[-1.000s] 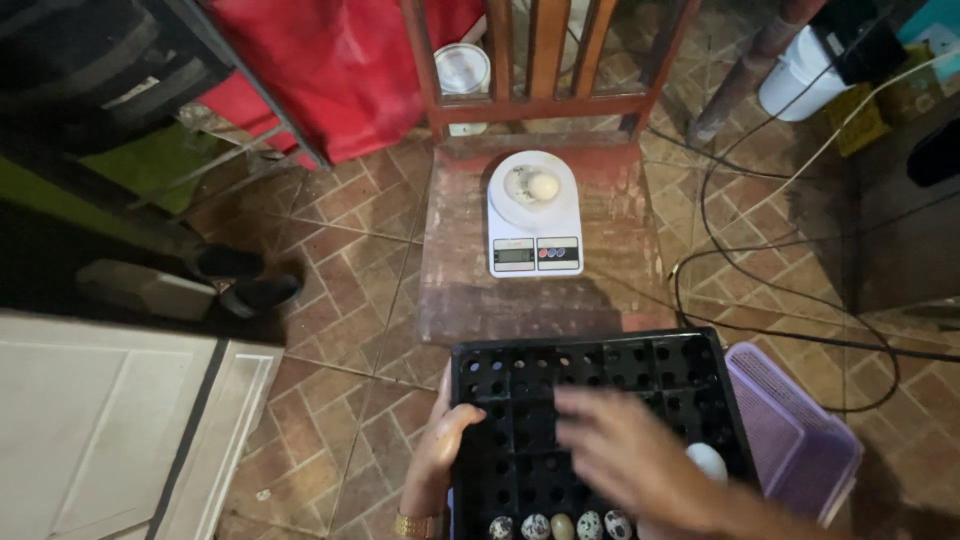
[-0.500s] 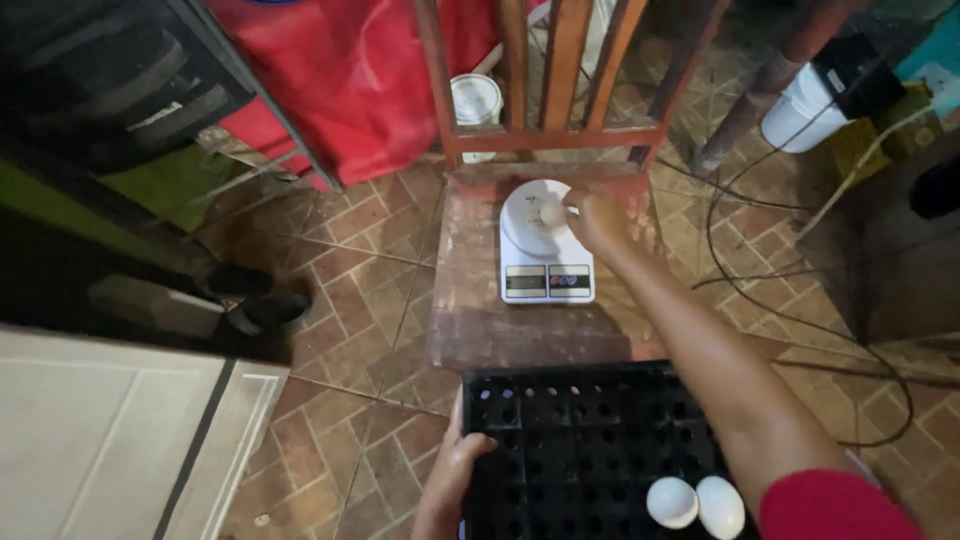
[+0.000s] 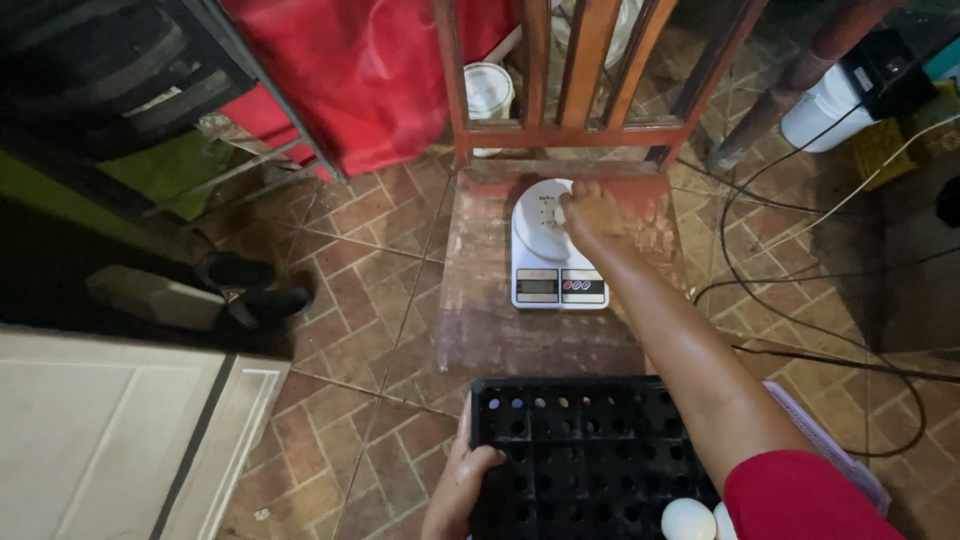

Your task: Weighing individual chicken and quail eggs on a digital scale and organizing them in a tray.

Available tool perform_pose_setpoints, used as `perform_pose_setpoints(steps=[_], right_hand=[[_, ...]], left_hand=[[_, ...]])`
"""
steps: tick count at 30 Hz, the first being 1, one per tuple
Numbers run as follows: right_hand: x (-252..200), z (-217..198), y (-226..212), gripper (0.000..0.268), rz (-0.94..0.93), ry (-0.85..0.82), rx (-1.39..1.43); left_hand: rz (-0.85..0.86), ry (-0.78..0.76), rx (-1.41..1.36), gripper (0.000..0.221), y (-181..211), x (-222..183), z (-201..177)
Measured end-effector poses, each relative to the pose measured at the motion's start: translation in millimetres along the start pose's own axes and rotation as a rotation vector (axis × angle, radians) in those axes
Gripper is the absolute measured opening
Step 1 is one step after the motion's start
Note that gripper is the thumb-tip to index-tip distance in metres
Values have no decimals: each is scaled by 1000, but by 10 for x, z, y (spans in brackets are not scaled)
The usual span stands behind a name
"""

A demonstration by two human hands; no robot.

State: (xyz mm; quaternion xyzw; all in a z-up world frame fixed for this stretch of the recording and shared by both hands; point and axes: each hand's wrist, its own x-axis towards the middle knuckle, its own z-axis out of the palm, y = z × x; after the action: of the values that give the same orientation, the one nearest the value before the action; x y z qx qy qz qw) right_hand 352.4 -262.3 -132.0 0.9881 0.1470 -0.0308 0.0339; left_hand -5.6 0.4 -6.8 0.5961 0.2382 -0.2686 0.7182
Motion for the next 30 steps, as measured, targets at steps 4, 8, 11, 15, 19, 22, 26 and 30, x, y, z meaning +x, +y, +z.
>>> perform_pose_setpoints(steps=[4,8,11,15,19,22,26,30], right_hand=[[-43,-100,-34,54,29,10,17],[-18,-147,-66,63,58,-73,10],[-15,-102,-65,60,52,-62,-6],[6,-7,-52,58,28,26,-46],[-10,-60,-81,55,21,5,-74],[6,29,-60,52,13,42,-35],[-47,-96,-75,51,7,40,-42],[-98,-250,-106,60,60,-1,34]], left_hand=[[-2,-1,8,101,-21,43,-9],[11,5,-24,103,22,7,22],[-16,3,-45,104,82,-25,38],[-13,-5,-52,100,160,-61,67],[-17,-15,-17,102,172,-61,58],[-26,-21,-34,102,184,-63,52],[33,-39,-22,101,203,-67,59],[-52,-7,-50,102,218,-83,74]])
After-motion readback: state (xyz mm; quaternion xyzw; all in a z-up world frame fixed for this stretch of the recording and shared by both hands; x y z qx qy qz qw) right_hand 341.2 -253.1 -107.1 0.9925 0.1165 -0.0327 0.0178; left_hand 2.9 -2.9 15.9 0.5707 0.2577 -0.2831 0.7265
